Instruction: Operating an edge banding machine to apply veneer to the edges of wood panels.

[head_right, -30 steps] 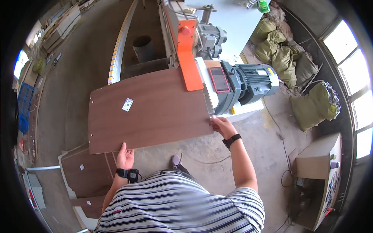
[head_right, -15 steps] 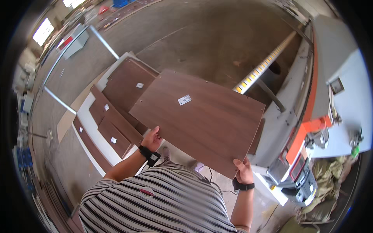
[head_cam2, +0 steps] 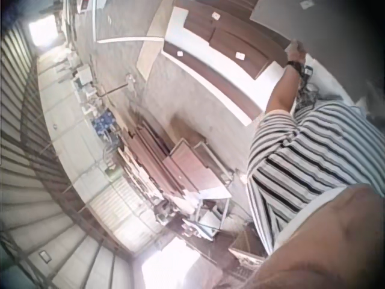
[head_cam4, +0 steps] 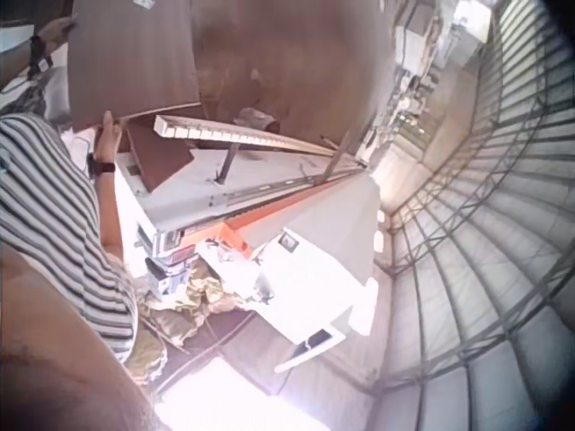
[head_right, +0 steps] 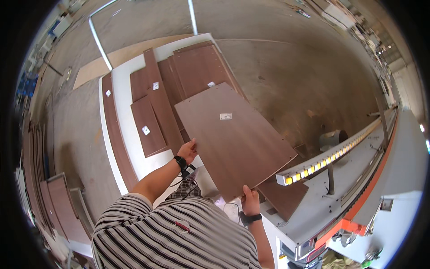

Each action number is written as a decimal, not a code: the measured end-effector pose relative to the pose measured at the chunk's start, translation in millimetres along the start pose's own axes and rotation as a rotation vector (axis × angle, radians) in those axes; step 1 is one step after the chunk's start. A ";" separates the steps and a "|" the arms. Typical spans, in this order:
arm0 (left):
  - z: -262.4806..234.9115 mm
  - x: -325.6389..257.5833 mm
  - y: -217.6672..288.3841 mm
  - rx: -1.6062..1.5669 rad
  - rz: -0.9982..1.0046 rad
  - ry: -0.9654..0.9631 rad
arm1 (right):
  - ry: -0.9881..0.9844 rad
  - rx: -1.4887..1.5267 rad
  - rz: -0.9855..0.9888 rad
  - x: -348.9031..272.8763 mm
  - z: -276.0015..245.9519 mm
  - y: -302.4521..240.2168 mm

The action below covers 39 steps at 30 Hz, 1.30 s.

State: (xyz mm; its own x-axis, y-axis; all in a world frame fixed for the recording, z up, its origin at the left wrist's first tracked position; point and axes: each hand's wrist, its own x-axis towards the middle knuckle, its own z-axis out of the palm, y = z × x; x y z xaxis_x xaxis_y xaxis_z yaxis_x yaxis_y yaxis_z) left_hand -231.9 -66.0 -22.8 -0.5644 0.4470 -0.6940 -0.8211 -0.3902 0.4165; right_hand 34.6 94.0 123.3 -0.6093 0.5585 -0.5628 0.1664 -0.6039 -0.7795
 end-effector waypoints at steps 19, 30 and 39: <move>-226.1 104.7 -48.4 0.955 0.141 0.783 | -0.022 -0.408 0.621 53.0 -66.5 105.3; -161.0 95.8 2.1 0.413 0.254 0.636 | -0.039 -0.631 0.602 47.9 -79.5 82.0; -178.3 -0.9 80.4 0.875 0.140 1.035 | -0.148 -0.657 0.548 68.9 -53.4 67.4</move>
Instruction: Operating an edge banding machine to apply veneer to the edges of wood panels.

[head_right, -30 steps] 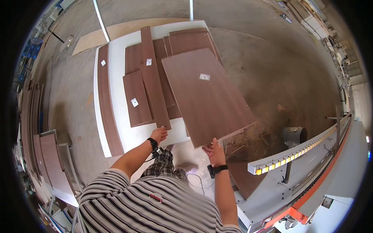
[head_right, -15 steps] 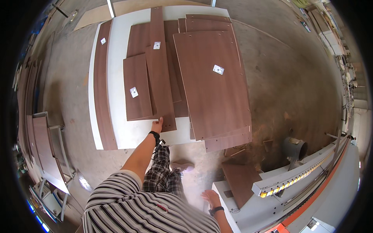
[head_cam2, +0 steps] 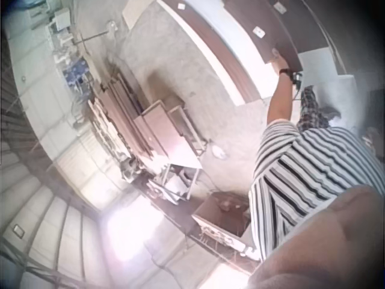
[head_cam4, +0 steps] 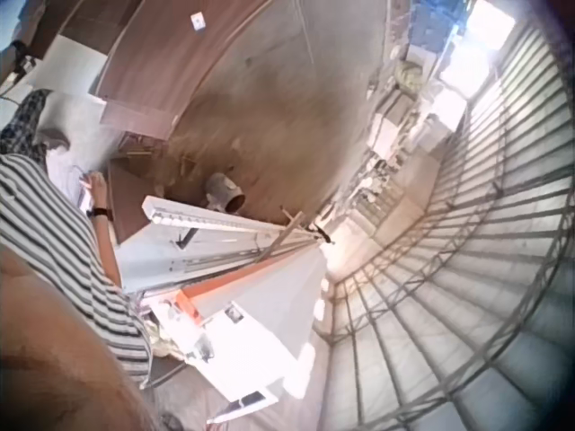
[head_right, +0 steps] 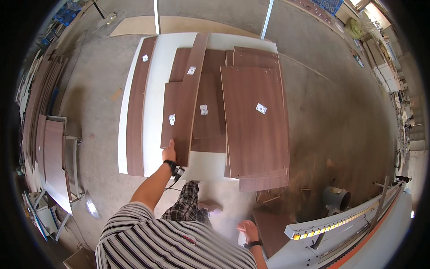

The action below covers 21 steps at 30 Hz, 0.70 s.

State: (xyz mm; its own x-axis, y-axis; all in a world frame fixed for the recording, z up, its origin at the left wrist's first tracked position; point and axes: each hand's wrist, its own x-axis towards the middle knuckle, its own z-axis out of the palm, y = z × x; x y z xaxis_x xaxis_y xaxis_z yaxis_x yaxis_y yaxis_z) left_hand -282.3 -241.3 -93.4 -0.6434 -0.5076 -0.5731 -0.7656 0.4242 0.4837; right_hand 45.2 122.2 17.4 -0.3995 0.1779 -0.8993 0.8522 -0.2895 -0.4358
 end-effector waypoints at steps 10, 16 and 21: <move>-98.8 35.1 -145.6 0.720 0.337 0.109 | -0.050 -0.074 -0.017 20.0 -4.3 6.6; -163.0 98.6 -126.9 0.414 0.011 0.059 | -0.087 -0.178 -0.046 40.7 -1.4 10.8; -180.4 95.3 -86.7 0.367 0.131 -0.108 | -0.031 -0.130 -0.055 26.5 1.7 17.2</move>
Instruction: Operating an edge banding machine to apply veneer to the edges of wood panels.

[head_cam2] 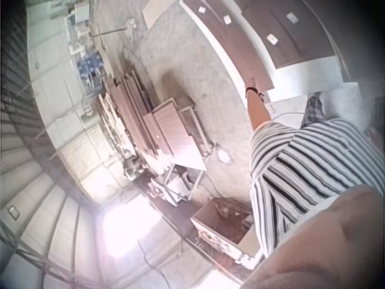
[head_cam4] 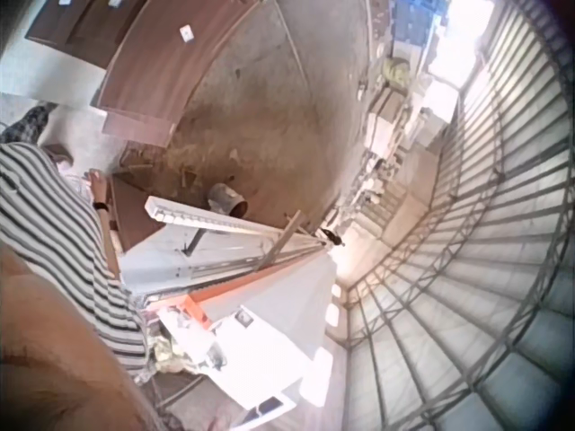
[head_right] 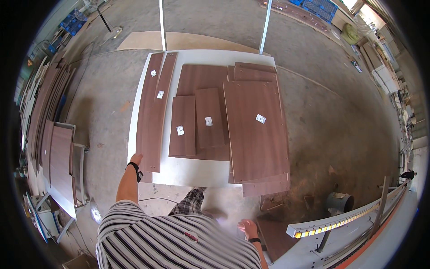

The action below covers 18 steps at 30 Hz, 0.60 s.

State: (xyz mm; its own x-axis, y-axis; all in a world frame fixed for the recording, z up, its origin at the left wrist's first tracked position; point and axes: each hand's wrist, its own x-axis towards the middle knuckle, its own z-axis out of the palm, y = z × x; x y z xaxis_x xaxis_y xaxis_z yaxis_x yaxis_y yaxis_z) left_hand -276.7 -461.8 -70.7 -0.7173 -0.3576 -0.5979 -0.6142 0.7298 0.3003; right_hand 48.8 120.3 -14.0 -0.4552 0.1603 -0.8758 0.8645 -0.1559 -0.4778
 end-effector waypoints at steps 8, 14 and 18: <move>132.5 -20.5 80.2 0.188 0.760 -0.378 | 0.027 0.199 -0.086 -15.5 7.1 52.4; 165.0 -113.2 154.2 -0.185 0.543 -0.951 | 0.434 -0.254 -0.291 -42.8 15.2 68.4; 198.0 -71.1 180.3 -0.155 0.431 -1.396 | 0.543 -0.126 -0.394 -68.1 8.0 113.4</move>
State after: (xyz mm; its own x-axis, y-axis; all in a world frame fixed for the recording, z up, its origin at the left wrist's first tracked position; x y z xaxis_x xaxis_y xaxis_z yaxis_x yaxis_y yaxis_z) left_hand -271.3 -189.4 -121.1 -0.0128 0.7732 -0.6340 -0.5331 0.5312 0.6586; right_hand 176.1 83.9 -9.1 -0.5975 0.6537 -0.4645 0.6896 0.1233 -0.7136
